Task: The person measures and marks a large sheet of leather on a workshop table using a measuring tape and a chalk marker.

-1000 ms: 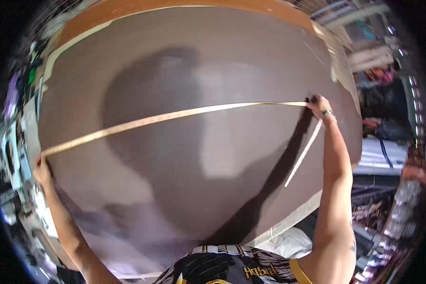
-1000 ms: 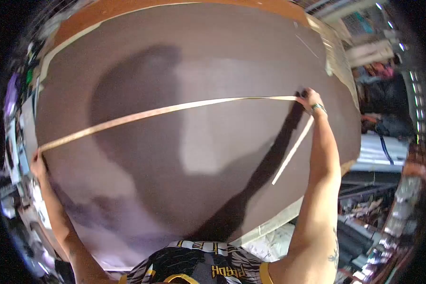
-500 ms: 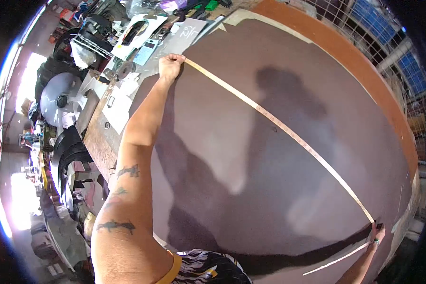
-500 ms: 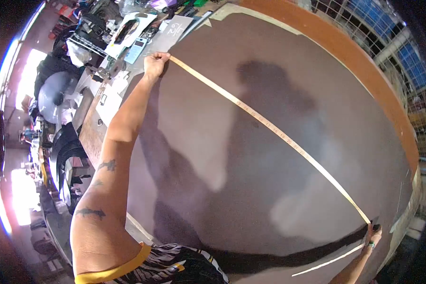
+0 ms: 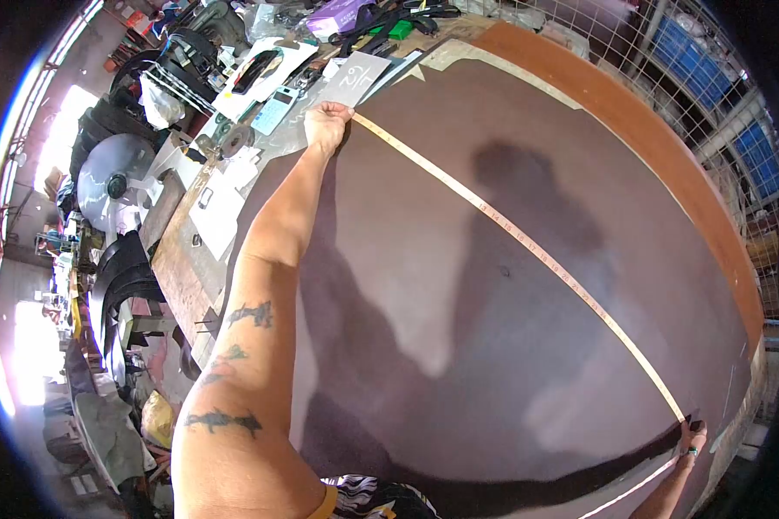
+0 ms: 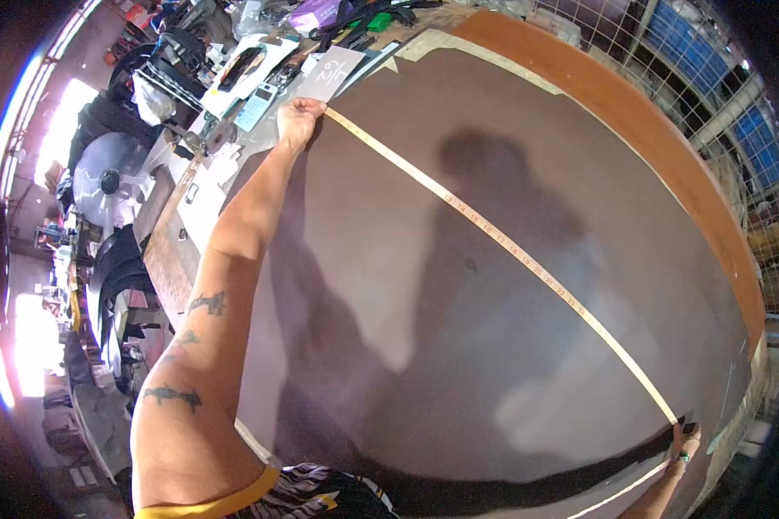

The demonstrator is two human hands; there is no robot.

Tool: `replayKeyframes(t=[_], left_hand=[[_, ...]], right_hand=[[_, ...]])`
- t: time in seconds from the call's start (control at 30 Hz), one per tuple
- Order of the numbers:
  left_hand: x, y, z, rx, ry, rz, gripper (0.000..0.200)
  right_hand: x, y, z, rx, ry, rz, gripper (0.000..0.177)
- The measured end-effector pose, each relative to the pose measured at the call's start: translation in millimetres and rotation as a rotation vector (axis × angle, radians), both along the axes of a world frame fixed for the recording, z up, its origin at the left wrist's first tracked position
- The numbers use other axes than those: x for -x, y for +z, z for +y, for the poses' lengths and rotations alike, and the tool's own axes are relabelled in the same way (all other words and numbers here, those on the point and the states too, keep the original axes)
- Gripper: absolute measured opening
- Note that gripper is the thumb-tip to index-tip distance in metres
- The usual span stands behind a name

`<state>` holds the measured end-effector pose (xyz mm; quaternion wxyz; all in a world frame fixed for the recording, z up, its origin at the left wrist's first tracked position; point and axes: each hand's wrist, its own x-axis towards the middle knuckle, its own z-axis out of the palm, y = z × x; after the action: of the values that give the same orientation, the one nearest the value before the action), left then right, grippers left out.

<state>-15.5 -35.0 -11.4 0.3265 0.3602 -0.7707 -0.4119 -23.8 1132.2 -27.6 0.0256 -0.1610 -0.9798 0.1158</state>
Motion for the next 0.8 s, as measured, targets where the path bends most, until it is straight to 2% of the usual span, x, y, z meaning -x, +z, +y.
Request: replayKeyframes(t=[0.03, 0.13, 0.23, 0.3, 0.33, 0.37, 0.4, 0.43, 0.47, 0.5, 0.53, 0.6, 0.63, 0.73, 0.8], left_hand=[[0, 1, 2, -0.006, -0.003, 0.026, 0.016], [-4, 8, 14, -0.043, -0.015, 0.089, 0.017], [-5, 9, 12, -0.103, -0.041, 0.088, 0.016], [-5, 10, 10, -0.119, -0.074, 0.055, 0.016], [-6, -5, -12, 0.005, -0.090, -0.063, 0.019], [-24, 12, -2, 0.398, -0.074, -0.236, 0.019], [-29, 24, -1, 0.652, -0.100, -0.447, 0.030], [-52, 27, 20, 0.259, -0.461, -0.119, 0.035], [-38, 2, -23, 0.079, -0.630, -0.166, 0.037], [-22, -28, -68, 0.032, -0.844, -0.065, 0.038], [-13, -34, -87, 0.096, -0.769, -0.119, 0.038], [-2, -38, -117, 0.211, -0.619, -0.237, 0.039], [-4, -15, -68, 0.184, -0.369, -0.340, 0.039], [8, -49, -127, -0.004, -0.469, -0.209, 0.041], [6, -40, -119, -0.035, -0.419, -0.209, 0.040]], right_hand=[[1, 5, -8, 0.014, 0.009, -0.014, 0.061], [7, -21, 37, 0.082, 0.048, 0.037, 0.063], [2, 11, -13, 0.002, -0.043, -0.084, 0.063], [7, 0, 15, 0.021, 0.069, -0.073, 0.054], [18, 29, -28, -0.160, 0.150, -0.346, 0.045], [23, 4, -20, 0.163, 0.206, -0.156, 0.038], [11, 26, -56, 0.071, 0.127, -0.204, 0.034], [2, 44, -87, -0.021, 0.049, -0.260, 0.030], [-8, 70, -132, -0.109, -0.025, -0.323, 0.025], [-19, 79, -131, -0.011, 0.209, -0.091, 0.030], [-13, 103, -169, -0.273, -0.046, -0.265, 0.042], [-10, 73, -109, -0.292, -0.124, -0.174, 0.060], [-5, 82, -112, -0.176, -0.155, -0.236, 0.068], [0, 66, -94, -0.177, -0.194, -0.137, 0.076], [3, 72, -94, -0.197, -0.214, -0.171, 0.079]])
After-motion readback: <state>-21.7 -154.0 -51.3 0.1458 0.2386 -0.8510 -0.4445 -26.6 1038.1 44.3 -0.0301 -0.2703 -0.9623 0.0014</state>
